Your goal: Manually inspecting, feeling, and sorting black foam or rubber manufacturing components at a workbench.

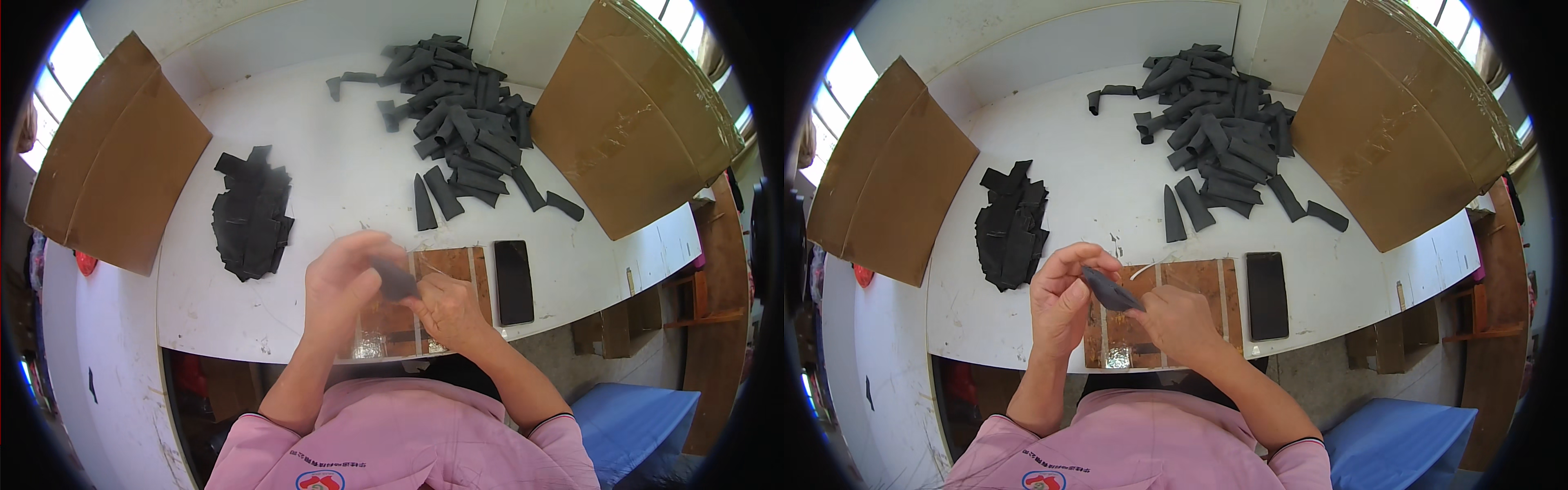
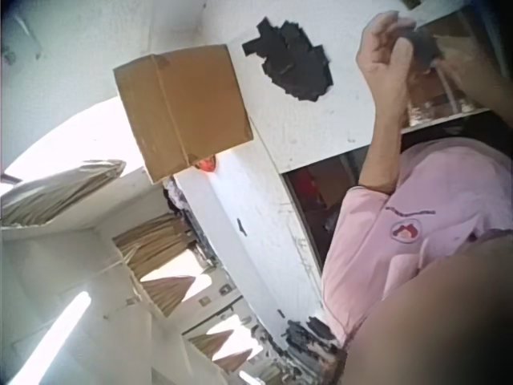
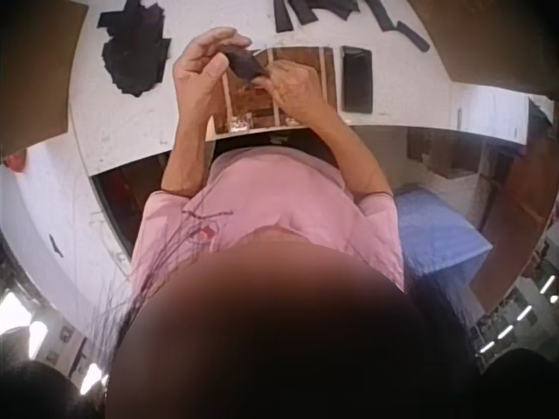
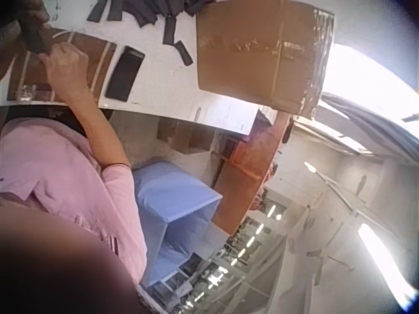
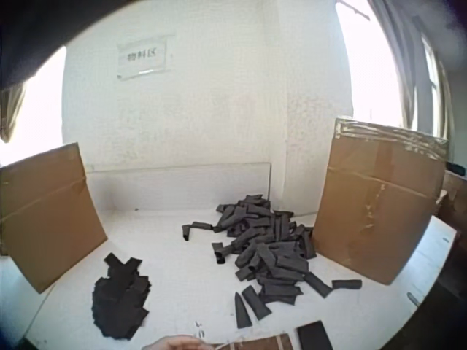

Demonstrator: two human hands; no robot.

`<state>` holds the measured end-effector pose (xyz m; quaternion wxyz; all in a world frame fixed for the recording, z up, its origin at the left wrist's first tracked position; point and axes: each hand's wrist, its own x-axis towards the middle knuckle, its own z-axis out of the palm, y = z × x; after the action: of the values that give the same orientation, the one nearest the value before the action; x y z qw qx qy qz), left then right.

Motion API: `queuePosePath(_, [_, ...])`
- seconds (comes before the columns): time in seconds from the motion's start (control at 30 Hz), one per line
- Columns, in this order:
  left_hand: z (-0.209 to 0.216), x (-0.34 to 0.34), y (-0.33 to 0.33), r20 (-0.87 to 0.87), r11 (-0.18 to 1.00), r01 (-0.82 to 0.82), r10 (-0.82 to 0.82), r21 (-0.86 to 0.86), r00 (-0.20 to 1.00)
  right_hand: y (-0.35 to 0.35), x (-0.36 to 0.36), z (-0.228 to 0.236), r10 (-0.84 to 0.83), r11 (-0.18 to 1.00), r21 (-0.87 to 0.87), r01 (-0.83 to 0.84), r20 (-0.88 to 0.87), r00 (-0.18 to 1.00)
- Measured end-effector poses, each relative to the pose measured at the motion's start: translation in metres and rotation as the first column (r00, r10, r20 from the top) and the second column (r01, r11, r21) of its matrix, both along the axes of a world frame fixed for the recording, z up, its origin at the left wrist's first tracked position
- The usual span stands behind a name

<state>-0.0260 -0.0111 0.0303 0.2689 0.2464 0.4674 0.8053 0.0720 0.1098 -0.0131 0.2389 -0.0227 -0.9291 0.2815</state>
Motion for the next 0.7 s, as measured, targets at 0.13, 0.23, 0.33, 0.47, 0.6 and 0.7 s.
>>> queuePosePath(0.13, [0.0, -0.011, -0.001, -0.252, 0.998, -0.067, 0.062, -0.013, 0.966, 0.006, 0.0, 0.014, 0.037, 0.999, 0.041, -0.037, -0.014, 0.999])
queuePosePath(0.23, [-0.003, -0.014, -0.002, -0.314, 0.993, -0.11, 0.115, 0.032, 0.942, 0.008, 0.001, 0.018, 0.038, 0.998, 0.043, -0.036, -0.047, 0.998])
queuePosePath(0.33, [-0.005, -0.01, -0.002, -0.23, 0.996, -0.07, 0.058, -0.046, 0.972, 0.006, -0.001, -0.001, 0.034, 0.998, -0.053, -0.034, -0.012, 0.999])
queuePosePath(0.47, [-0.009, -0.006, -0.001, -0.28, 0.992, -0.125, 0.116, -0.015, 0.953, 0.008, 0.002, 0.009, 0.083, 0.99, -0.112, -0.091, -0.076, 0.994])
queuePosePath(0.6, [-0.008, 0.008, 0.002, -0.398, 0.976, -0.193, 0.138, -0.101, 0.907, 0.004, 0.012, -0.004, 0.117, 0.977, -0.179, -0.119, -0.025, 0.993])
queuePosePath(0.7, [0.01, 0.012, -0.015, -0.344, 0.942, -0.243, 0.154, -0.231, 0.926, 0.016, 0.003, 0.023, 0.13, 0.933, -0.339, -0.12, 0.007, 0.991])
